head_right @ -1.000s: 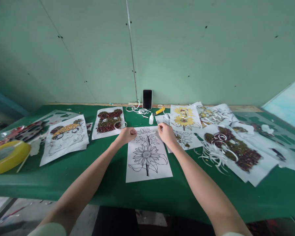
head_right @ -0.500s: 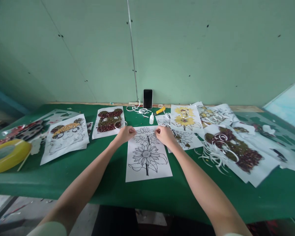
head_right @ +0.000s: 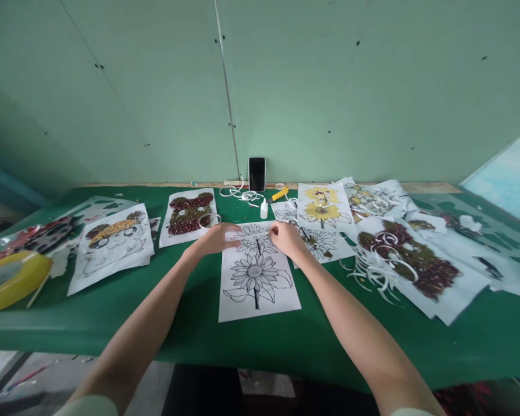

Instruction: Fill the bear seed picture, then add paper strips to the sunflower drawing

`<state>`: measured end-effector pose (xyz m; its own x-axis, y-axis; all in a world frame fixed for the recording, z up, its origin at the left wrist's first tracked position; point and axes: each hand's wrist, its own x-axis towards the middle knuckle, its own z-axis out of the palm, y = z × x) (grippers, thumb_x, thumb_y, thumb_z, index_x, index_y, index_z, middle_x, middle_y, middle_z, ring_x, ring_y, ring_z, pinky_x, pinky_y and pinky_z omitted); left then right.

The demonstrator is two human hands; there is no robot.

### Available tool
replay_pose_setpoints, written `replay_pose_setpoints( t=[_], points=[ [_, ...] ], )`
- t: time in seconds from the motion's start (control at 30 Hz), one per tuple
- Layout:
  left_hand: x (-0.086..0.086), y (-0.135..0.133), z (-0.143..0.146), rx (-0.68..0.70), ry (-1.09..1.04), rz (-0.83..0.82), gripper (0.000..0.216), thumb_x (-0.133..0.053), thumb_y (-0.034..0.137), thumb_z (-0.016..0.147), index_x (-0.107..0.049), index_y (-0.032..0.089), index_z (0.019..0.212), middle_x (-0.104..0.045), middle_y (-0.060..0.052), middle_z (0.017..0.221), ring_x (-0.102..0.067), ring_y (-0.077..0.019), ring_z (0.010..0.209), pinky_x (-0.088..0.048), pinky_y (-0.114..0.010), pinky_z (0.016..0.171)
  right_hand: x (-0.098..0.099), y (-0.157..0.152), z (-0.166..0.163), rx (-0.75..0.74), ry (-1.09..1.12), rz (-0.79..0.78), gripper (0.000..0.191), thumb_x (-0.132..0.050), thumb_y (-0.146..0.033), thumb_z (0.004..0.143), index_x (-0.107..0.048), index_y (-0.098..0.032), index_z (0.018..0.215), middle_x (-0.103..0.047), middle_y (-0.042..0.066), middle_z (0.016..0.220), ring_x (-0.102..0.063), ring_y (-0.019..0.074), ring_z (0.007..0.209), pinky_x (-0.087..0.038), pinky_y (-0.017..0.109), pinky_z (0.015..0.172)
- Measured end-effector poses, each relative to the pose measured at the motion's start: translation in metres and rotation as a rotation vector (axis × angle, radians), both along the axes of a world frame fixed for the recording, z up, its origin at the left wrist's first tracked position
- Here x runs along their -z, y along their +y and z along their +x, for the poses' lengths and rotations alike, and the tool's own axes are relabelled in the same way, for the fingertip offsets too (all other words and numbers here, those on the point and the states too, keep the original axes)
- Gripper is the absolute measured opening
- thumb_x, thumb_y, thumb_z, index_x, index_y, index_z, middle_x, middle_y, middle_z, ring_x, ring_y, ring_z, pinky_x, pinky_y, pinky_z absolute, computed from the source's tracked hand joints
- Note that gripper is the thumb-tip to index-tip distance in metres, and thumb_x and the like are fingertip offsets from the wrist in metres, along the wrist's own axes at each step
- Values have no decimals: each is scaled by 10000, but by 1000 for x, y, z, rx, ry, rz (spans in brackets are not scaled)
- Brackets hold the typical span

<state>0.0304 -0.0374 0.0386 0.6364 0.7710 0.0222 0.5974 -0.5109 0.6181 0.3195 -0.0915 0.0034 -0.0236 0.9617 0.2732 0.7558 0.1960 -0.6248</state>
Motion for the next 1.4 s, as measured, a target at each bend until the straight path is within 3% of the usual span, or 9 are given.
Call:
replay_pose_setpoints(
  t=[0.23, 0.53, 0.7, 0.87, 1.0, 1.2, 1.4],
  points=[
    [8, -9, 14, 99, -35, 30, 532, -794, 437, 904, -711, 245, 1393, -656, -114, 1551, -590, -297, 1468, -473, -422, 1222, 3, 1, -1, 3, -7, 25, 139, -681, -208, 953, -744, -235, 832, -802, 44, 826, -736, 213, 714, -506, 301, 654],
    [10, -9, 17, 61, -29, 81, 368, -707, 396, 978, -757, 247, 1311, -731, -109, 1435, -658, -291, 1363, -506, -411, 1158, 3, 1, -1, -13, -17, 1, 140, -676, -227, 958, -739, -238, 833, -806, 42, 837, -727, 211, 706, -500, 298, 640],
    [14, -15, 23, -4, 40, 243, 344, -596, 384, 1051, -749, 225, 1314, -763, -129, 1283, -659, -329, 1307, -437, -528, 1202, 0, -1, -3, -48, -1, -10, 145, -653, -214, 971, -727, -235, 848, -801, 42, 846, -710, 198, 683, -503, 301, 636],
    [14, -26, 38, 140, 52, 305, 381, -537, 383, 1096, -689, 304, 1435, -609, -97, 1578, -495, -325, 1518, -275, -573, 1318, -1, -2, -5, -57, -12, -29, 148, -635, -226, 984, -713, -230, 858, -779, 42, 820, -697, 196, 680, -484, 301, 622],
    [17, -32, 49, 250, 59, 320, 407, -462, 428, 1128, -658, 368, 1480, -519, -58, 1678, -407, -324, 1597, -171, -617, 1354, 1, -2, -6, -75, -18, -3, 135, -610, -218, 983, -708, -229, 890, -768, 38, 819, -692, 197, 702, -485, 300, 649],
    [25, -32, 51, 254, 99, 294, 423, -401, 469, 1145, -691, 396, 1444, -495, -17, 1707, -386, -312, 1619, -105, -636, 1362, 0, -3, -8, -83, -30, 5, 133, -597, -243, 994, -691, -228, 902, -762, 43, 820, -689, 197, 706, -483, 296, 647],
    [24, -29, 51, 248, 145, 246, 386, -453, 436, 1131, -709, 409, 1420, -476, 6, 1723, -354, -306, 1640, -105, -635, 1363, 1, -6, -11, -96, -65, -11, 115, -599, -258, 1013, -687, -228, 944, -767, 47, 854, -690, 203, 742, -482, 301, 677]
  ],
)
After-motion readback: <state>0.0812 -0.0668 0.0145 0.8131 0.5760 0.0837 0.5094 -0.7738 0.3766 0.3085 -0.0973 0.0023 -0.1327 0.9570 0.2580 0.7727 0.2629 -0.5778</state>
